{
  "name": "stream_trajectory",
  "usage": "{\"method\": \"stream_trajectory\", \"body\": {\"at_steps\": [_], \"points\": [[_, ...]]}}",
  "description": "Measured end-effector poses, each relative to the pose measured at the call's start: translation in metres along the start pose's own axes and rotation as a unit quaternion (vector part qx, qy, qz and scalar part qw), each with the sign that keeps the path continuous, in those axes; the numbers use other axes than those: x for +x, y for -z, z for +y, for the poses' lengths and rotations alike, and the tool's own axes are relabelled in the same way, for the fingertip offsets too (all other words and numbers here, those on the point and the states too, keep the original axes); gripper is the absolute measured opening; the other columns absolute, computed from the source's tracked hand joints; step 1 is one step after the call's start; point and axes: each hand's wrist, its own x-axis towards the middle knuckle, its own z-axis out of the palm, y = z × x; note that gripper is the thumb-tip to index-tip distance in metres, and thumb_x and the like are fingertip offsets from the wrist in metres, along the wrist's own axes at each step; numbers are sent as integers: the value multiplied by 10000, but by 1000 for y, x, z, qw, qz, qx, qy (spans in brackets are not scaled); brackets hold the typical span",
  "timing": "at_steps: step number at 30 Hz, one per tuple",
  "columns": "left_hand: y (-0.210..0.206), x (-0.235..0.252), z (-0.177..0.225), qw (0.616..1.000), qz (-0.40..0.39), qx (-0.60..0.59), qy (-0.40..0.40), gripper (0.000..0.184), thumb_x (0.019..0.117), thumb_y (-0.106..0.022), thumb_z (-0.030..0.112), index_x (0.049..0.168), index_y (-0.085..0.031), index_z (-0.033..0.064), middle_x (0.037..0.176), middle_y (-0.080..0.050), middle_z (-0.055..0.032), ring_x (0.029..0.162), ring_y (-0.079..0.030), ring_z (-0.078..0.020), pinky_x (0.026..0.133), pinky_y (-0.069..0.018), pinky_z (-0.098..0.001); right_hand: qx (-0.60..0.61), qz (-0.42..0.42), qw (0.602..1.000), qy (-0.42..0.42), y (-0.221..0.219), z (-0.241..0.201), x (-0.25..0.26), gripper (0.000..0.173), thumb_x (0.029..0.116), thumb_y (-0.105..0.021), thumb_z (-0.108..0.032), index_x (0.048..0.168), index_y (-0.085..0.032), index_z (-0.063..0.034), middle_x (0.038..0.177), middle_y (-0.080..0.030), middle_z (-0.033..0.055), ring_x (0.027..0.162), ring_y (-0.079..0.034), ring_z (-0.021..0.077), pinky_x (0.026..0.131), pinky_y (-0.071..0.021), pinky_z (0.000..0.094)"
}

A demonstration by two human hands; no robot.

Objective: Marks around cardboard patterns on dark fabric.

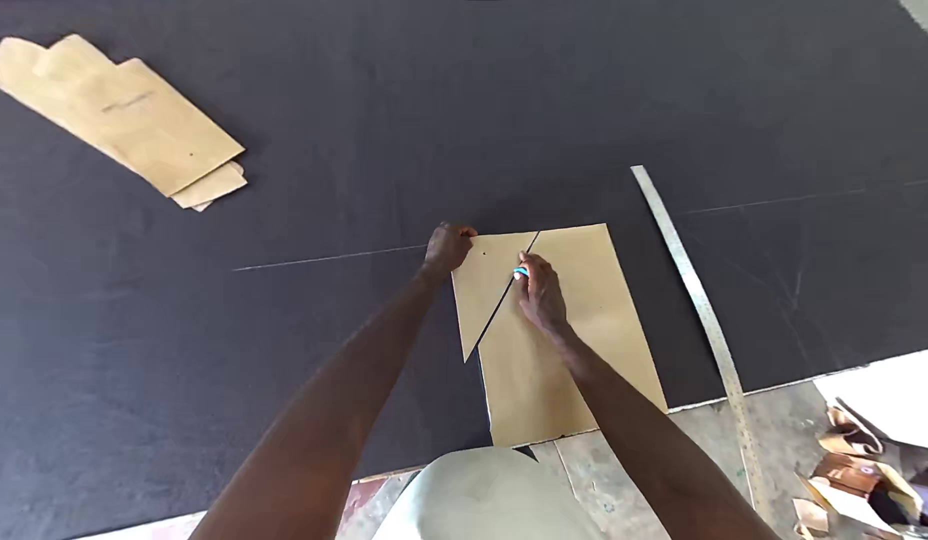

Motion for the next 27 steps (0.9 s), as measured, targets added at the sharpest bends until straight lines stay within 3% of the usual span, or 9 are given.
{"method": "stream_trajectory", "body": {"at_steps": [3, 8, 15, 27], "points": [[-5, 0, -12, 998, 33, 29, -34, 401, 918, -734, 205, 1315, -685, 183, 1342, -589, -160, 1310, -506, -398, 1034, -462, -644, -3, 12, 1000, 1, 0, -1, 1, 394, 1072, -486, -271, 1392, -592, -67, 1426, -611, 96, 1389, -518, 255, 1171, -413, 426], [-6, -26, -20, 997, 65, 0, -47, 580, 878, -784, 143, 1424, -590, 120, 1493, -483, -196, 1373, -446, -434, 1100, -444, -592, -4, 13, 1000, 3, -1, 0, 0, 411, 1066, -489, -265, 1418, -575, -72, 1408, -615, 112, 1379, -523, 257, 1169, -415, 426], [-13, -40, -20, 996, 56, -3, -67, 503, 891, -752, 98, 1378, -627, 102, 1421, -565, -168, 1366, -458, -408, 1127, -423, -559, -12, 1, 1000, -14, 1, -3, 1, 392, 1079, -459, -289, 1384, -599, -86, 1479, -575, 76, 1417, -491, 236, 1181, -399, 415], [-14, -41, -20, 996, 56, 0, -74, 493, 882, -758, 95, 1361, -638, 105, 1406, -562, -175, 1355, -459, -408, 1119, -432, -550, -17, 8, 1000, -12, 0, -3, 0, 409, 1083, -451, -291, 1402, -588, -76, 1488, -569, 80, 1413, -495, 242, 1182, -398, 414]]}}
